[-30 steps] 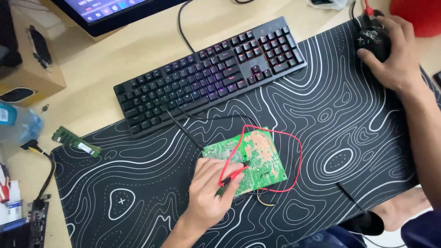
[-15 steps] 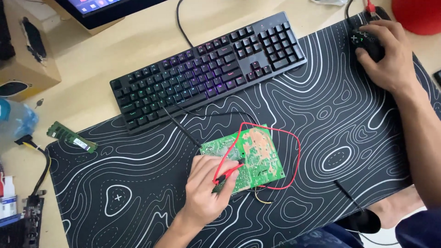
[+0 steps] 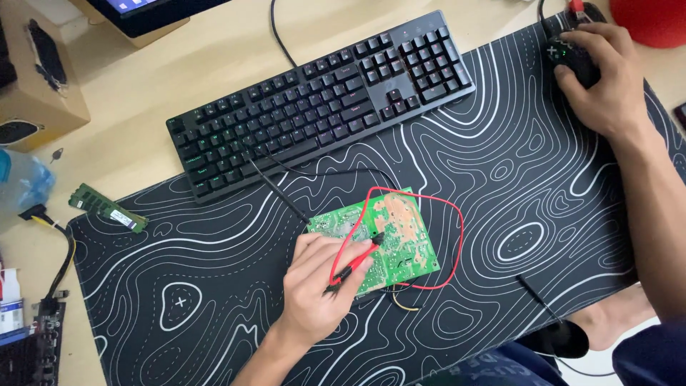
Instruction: Testing various points on a circuit board using multimeter probes at a workstation.
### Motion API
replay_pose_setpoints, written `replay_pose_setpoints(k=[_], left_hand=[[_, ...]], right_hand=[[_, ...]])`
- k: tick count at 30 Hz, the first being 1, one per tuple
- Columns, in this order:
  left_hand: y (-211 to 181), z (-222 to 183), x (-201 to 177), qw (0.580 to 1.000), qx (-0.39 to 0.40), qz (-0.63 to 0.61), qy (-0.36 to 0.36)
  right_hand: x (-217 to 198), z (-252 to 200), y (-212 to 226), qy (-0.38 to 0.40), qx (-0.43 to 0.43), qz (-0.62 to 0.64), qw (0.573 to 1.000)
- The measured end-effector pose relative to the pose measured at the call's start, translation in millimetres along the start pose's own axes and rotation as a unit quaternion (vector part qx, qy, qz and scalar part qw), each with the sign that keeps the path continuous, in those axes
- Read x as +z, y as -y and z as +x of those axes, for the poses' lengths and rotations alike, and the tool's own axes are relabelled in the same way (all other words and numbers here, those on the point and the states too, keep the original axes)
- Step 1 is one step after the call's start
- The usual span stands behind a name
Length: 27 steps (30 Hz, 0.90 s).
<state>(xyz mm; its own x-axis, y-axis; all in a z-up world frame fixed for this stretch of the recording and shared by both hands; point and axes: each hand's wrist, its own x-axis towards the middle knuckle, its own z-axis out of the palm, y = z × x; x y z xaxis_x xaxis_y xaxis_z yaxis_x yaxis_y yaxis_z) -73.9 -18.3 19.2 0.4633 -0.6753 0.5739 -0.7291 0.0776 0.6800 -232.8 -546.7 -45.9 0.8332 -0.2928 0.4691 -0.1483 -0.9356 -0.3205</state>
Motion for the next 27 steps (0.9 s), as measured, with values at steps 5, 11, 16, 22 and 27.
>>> replay_pose_setpoints(k=[5, 11, 16, 22, 27], left_hand=[[-0.7, 1.8, -1.5, 1.0, -0.001, 0.0, 0.006], [0.4, 0.8, -2.0, 1.0, -0.007, -0.004, 0.014], [1.9, -0.2, -2.4, 1.0, -0.017, -0.015, 0.013], [0.8, 0.5, -2.7, 1.0, -0.023, -0.013, 0.016], [1.2, 1.1, -3.8, 0.999, -0.023, -0.019, 0.014]], right_hand=[[-3.8, 1.6, 7.3, 0.013, 0.006, -0.002, 1.0], [-4.9, 3.0, 13.2, 0.017, -0.017, -0.003, 1.0], [-5.3, 5.3, 15.0, 0.017, -0.044, -0.011, 0.999], [-4.2, 1.9, 13.6, 0.014, -0.061, -0.01, 0.998], [-1.4, -0.8, 7.6, 0.012, -0.013, -0.013, 1.0]])
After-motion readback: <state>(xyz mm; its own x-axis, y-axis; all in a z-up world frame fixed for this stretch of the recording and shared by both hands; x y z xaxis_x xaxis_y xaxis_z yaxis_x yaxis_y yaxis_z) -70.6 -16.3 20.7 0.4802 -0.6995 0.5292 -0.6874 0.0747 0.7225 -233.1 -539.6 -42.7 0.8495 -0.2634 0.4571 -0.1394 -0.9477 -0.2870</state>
